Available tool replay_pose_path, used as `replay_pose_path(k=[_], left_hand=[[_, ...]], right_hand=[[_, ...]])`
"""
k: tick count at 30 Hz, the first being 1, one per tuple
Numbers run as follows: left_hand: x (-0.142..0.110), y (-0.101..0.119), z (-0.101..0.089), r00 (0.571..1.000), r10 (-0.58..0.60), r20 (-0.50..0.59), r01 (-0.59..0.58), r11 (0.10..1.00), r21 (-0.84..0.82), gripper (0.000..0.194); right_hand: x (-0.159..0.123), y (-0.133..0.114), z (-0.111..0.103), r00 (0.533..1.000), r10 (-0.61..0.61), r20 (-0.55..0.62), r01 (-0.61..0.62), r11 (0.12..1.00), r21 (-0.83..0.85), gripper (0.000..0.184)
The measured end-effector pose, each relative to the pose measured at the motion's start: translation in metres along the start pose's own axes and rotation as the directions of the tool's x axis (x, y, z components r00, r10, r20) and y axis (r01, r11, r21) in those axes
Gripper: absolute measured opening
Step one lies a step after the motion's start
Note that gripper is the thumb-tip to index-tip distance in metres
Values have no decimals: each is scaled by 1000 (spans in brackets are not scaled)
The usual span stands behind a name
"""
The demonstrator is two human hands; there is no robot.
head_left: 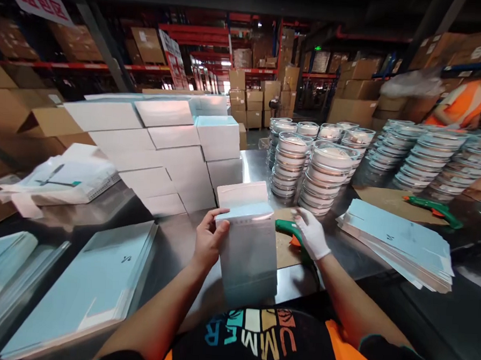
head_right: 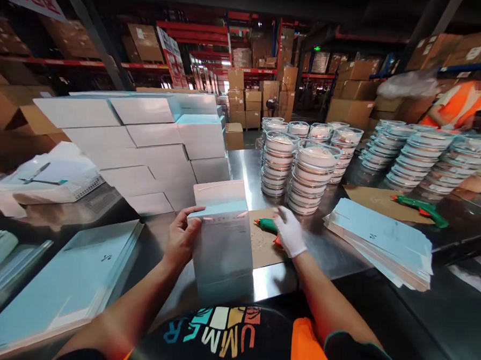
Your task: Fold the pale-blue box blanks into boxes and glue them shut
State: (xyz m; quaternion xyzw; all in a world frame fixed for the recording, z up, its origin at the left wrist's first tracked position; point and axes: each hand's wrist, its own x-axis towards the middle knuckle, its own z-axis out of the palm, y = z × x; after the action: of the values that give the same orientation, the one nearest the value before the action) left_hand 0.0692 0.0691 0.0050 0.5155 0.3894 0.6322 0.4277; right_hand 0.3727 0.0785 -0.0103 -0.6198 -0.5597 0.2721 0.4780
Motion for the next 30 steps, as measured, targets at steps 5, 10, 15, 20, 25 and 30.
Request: replay_pose_path(k=[5, 10, 15, 20, 25, 30], left_hand=[[-11, -9, 8, 983, 123, 133, -136, 986, 97, 56], [-7, -26, 3, 933, 350, 80, -352, 936, 11, 42], [8, -22, -1, 812, 528, 248, -526, 847, -81, 44], [9, -19, 0, 734, 581, 352, -616, 787, -13, 20], [13, -10, -9, 712, 592, 378, -643, 765, 14, 16], [30, 51, -15, 572, 273, 773, -719, 621, 312, 46]], right_hand=[[-8, -53, 37, 920, -246, 304, 69, 867, 493, 62], [-14, -42, 35, 864, -382, 327, 217, 870, 444, 74], [-26, -31, 28, 780, -568, 263, 463, 807, 367, 38], [-28, -44, 24, 734, -618, 282, 497, 772, 396, 20], [-23, -43, 21, 710, -638, 297, 542, 765, 348, 20], [-33, -52, 39, 556, -748, 362, 737, 645, 201, 70]])
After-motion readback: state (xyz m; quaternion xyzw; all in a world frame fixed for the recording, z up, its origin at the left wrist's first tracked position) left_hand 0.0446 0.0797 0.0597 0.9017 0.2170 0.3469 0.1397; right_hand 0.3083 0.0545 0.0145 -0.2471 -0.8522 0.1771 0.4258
